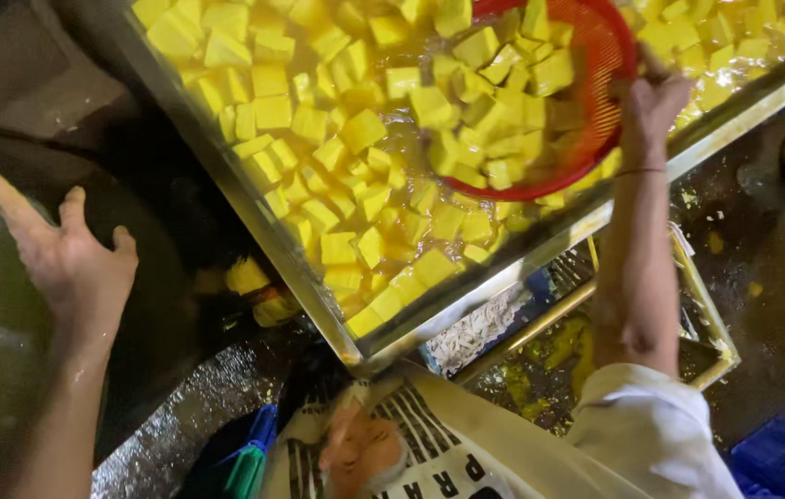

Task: The person scoops yellow tofu cubes from a large metal tray using a red plastic colander, then lowers the colander into a vat of hot liquid and transfers the cubes between the tray and the vats, repeating the scooping and dipping cycle.

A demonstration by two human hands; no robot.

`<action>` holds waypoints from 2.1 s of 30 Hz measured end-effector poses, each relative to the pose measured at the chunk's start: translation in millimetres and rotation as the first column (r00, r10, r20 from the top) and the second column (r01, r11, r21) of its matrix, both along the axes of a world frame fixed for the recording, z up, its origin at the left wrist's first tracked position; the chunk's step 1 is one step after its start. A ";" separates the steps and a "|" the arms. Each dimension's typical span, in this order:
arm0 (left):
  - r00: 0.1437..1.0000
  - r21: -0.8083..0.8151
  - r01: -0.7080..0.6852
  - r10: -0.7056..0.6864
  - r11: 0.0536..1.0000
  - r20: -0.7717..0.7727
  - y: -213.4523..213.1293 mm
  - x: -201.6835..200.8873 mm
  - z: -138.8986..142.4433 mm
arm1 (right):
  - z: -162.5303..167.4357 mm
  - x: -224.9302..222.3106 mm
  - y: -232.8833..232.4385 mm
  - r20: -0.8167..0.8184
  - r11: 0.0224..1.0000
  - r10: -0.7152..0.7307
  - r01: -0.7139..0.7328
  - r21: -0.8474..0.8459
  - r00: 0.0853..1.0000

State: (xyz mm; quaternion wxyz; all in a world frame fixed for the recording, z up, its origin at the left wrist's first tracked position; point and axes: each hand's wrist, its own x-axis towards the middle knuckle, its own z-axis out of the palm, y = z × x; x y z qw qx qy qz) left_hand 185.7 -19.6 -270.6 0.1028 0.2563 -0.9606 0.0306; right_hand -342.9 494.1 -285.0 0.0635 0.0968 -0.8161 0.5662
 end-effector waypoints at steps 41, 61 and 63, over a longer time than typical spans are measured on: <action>0.991 -0.193 -0.105 0.120 0.975 0.065 33.5 -32.9 39.7 | -32.4 72.5 -44.6 0.402 0.787 0.062 0.203 -0.583 0.914; 0.902 0.939 0.176 0.431 -0.295 -0.034 238.4 -274.3 67.4 | 38.4 94.5 -59.3 0.557 0.799 0.161 0.224 -0.558 0.815; 0.934 0.945 0.145 0.355 -0.294 -0.033 234.3 -267.4 76.4 | 54.6 100.6 -56.3 0.526 0.784 0.199 0.187 -0.592 0.827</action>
